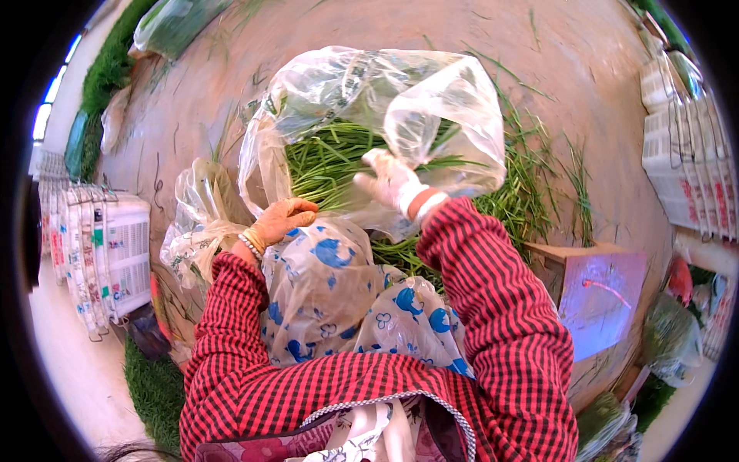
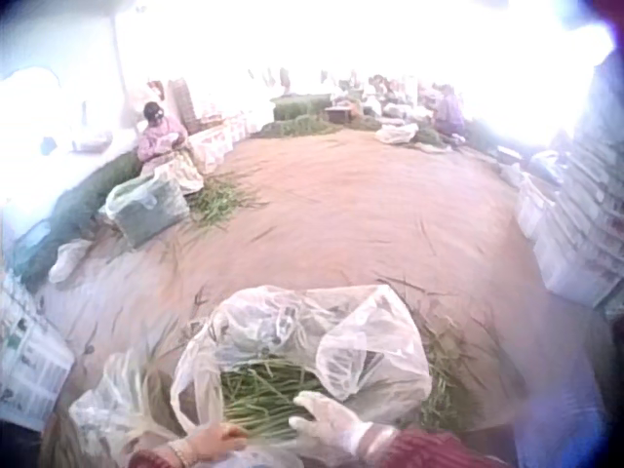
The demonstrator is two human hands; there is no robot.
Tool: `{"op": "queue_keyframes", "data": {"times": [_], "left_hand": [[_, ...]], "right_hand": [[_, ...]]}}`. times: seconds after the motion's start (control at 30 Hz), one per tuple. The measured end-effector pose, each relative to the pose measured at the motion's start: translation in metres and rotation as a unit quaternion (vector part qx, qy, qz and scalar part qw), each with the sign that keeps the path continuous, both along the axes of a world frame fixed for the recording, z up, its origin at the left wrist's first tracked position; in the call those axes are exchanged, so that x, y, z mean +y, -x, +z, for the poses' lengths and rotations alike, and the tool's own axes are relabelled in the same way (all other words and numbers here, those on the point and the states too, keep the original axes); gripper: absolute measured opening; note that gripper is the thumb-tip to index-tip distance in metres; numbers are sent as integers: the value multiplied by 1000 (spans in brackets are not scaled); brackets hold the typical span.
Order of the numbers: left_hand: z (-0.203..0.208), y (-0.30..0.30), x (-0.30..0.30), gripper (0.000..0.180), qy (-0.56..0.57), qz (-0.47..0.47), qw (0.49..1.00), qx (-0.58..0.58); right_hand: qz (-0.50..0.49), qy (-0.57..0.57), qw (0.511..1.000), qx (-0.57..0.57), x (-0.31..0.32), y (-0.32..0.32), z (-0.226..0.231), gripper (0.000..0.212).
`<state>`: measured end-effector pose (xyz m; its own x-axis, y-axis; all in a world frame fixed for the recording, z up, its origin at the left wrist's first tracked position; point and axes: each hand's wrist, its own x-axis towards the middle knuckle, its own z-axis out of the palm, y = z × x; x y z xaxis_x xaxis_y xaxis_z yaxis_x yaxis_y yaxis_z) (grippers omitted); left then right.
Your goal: The person gathers bunches of chives by hand, ties them together using red strings, and places the completed bundles into large plastic bags on the floor.
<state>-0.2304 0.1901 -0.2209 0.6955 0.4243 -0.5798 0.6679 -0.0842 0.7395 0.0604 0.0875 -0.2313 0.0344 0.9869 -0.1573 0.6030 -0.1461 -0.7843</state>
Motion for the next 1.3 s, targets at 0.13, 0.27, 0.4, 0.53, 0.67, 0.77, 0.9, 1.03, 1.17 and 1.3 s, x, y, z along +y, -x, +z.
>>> {"op": "queue_keyframes", "data": {"times": [0.13,0.27,0.4,0.53,0.67,0.77,0.9,1.03,1.17,1.3], "left_hand": [[3,-9,19,53,175,280,933,-144],[-16,-24,34,78,-37,366,895,-254],[-9,-25,0,112,-299,211,926,-93],[-33,15,-32,134,-205,181,962,-10],[-71,41,-53,122,2,264,961,-80],[-87,44,-56,95,49,250,963,-89],[-30,18,-45,68,435,458,756,-173],[-87,33,-57,77,226,397,873,-170],[-68,42,-49,68,267,380,881,-91],[-78,59,-52,51,193,341,916,-85]], "right_hand": [[-68,49,988,-130,61,-32,1,60],[21,-81,978,-193,94,-36,36,54],[276,-125,906,-296,41,26,31,82],[244,-19,920,-307,13,63,-6,96],[261,35,921,-287,-1,71,0,96],[267,59,903,-331,8,79,1,101],[229,32,918,-324,10,76,-1,107],[211,7,928,-307,-20,91,-12,105],[267,9,937,-224,13,57,-15,98],[279,140,947,-69,63,30,-7,82]]}}
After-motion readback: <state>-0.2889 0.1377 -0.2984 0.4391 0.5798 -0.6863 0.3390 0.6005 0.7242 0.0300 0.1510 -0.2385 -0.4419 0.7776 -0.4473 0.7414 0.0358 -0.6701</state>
